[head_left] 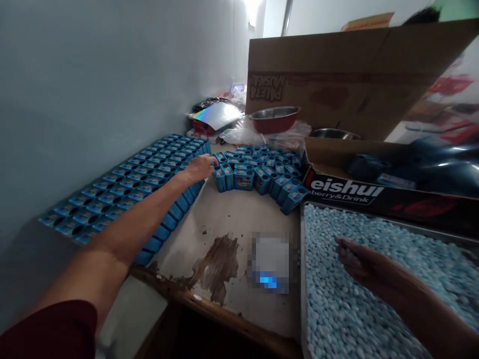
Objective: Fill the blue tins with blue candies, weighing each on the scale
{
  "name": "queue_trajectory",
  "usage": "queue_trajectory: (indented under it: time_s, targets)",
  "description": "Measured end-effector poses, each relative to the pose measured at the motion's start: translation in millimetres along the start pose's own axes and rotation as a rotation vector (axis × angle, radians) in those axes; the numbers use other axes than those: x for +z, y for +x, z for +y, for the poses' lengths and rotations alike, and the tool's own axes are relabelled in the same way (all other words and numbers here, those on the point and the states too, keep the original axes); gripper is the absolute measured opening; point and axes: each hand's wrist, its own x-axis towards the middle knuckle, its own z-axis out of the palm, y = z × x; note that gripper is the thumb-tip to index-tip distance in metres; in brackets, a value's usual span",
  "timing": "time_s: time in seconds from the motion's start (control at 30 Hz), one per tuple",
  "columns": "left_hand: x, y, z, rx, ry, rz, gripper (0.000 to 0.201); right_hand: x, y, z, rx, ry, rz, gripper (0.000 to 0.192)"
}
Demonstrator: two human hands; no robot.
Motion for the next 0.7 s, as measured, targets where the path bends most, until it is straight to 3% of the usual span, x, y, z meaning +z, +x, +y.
queue_trajectory:
  time_s: [0.13,0.23,0.33,0.4,0.47,0.53,0.6,0.7]
  targets:
    - [10.6,-1,28,-0.138,0.017,-0.091,0.037,11,-14,-10,0.221,0.294,-0.040,0.025]
    - [14.1,-5,40,-0.218,0.013,-0.157,0.042,17,-22,-18,0.297,0.490,0.005,0.022]
    - [6.4,-24,46,-0.226,0.038,-0.082,0.056,15,-25,-25,0.287,0.584,0.187,0.019]
    - [-7.4,-45,50,-0.228,0.065,0.008,0.047,10,-27,-30,0.242,0.614,0.305,0.022]
    - [-23.8,-71,57,-0.198,0.087,0.074,0.038,1,-29,-34,0.202,0.581,0.318,0.025]
    - [-34.5,-97,73,-0.077,0.108,0.109,0.032,-6,-31,-35,0.176,0.416,0.218,0.026]
    - [-33.4,-120,100,0.151,0.100,0.082,0.029,-9,-32,-34,0.166,0.217,0.094,0.023]
    - [-12.2,-142,149,0.570,0.030,-0.103,0.020,-2,-34,-34,0.186,-0.059,-0.075,0.020]
